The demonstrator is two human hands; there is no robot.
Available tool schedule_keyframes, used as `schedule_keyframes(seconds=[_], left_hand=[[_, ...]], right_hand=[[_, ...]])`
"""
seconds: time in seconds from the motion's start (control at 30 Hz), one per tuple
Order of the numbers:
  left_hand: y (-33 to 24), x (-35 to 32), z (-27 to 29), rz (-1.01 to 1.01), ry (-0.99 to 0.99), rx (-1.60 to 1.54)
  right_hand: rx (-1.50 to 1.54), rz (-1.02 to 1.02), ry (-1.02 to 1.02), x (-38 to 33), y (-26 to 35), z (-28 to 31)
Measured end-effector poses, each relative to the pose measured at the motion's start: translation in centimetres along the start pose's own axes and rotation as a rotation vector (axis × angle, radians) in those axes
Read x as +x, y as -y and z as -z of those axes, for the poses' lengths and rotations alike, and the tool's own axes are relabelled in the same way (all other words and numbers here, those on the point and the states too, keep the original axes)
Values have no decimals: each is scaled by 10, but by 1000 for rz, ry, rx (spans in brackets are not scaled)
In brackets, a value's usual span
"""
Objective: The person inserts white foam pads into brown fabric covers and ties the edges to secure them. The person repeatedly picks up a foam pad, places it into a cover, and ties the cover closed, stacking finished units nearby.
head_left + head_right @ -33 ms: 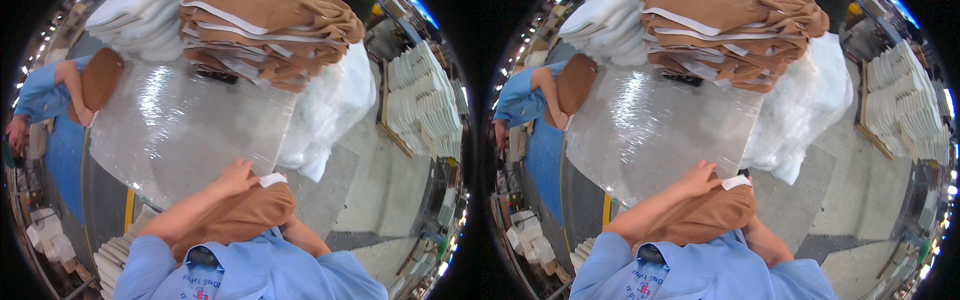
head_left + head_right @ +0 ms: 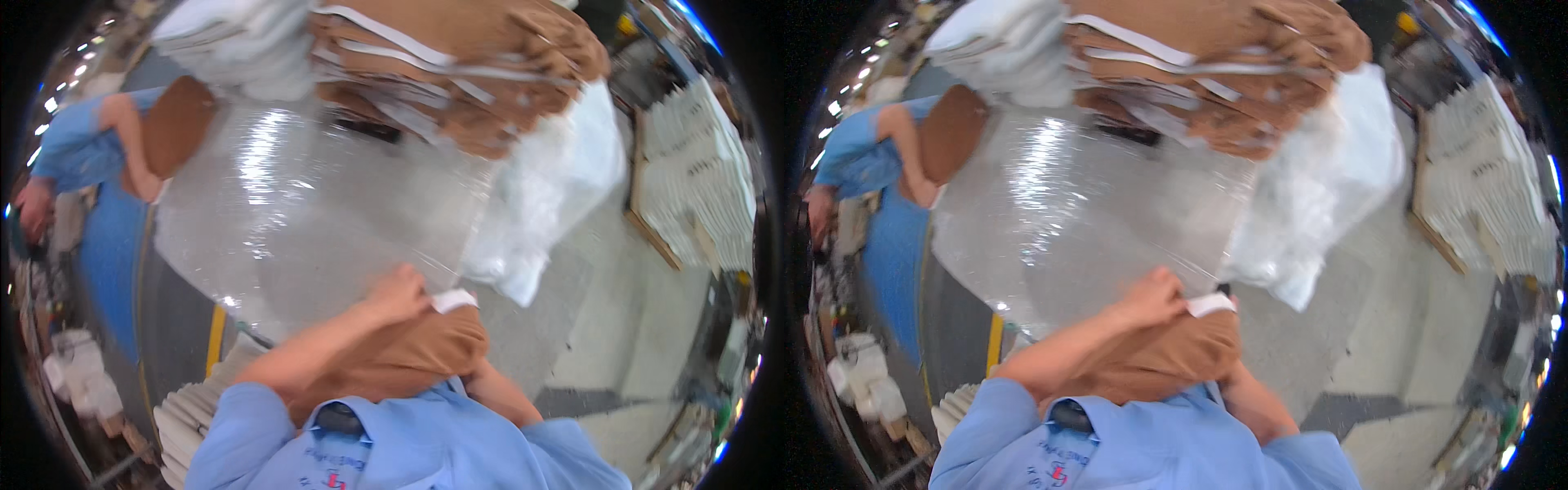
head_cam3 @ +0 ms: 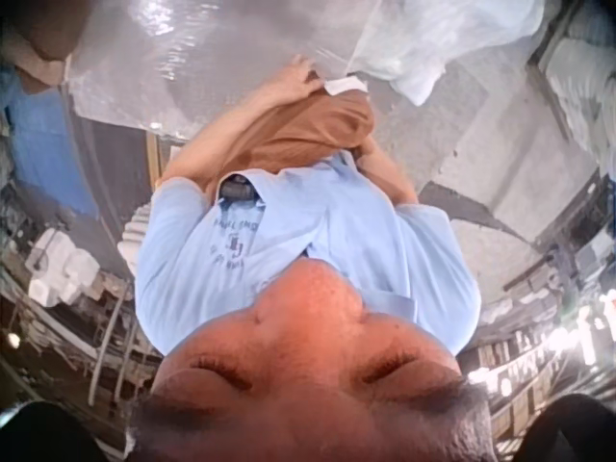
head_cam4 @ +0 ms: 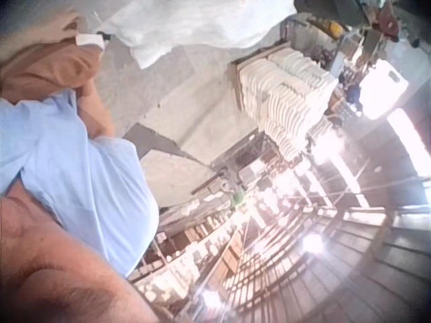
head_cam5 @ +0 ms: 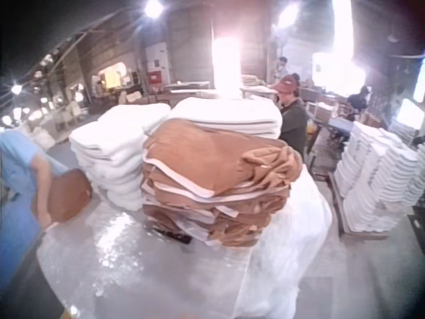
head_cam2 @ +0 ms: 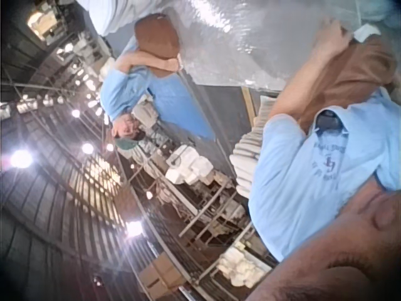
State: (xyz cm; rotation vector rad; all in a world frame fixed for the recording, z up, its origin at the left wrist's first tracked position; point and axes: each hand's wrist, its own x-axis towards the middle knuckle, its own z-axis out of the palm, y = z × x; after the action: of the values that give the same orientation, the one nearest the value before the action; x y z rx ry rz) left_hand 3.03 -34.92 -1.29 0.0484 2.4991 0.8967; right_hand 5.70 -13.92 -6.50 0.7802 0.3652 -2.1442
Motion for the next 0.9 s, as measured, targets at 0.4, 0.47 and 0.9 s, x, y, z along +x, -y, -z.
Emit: schedule_keyframes(seconds=[0.4,0.47,0.9], left_hand=[[-10,6,-20,-7,-194,-95],[-2,9,-22,-58,-257,-58],[94,-133,11,197,-45,-134]], right_hand=[[-147,-32,-160,-32,19,25],[-186,-36,-200,-28,20,27],[-1006,60,-526,36,126,6]])
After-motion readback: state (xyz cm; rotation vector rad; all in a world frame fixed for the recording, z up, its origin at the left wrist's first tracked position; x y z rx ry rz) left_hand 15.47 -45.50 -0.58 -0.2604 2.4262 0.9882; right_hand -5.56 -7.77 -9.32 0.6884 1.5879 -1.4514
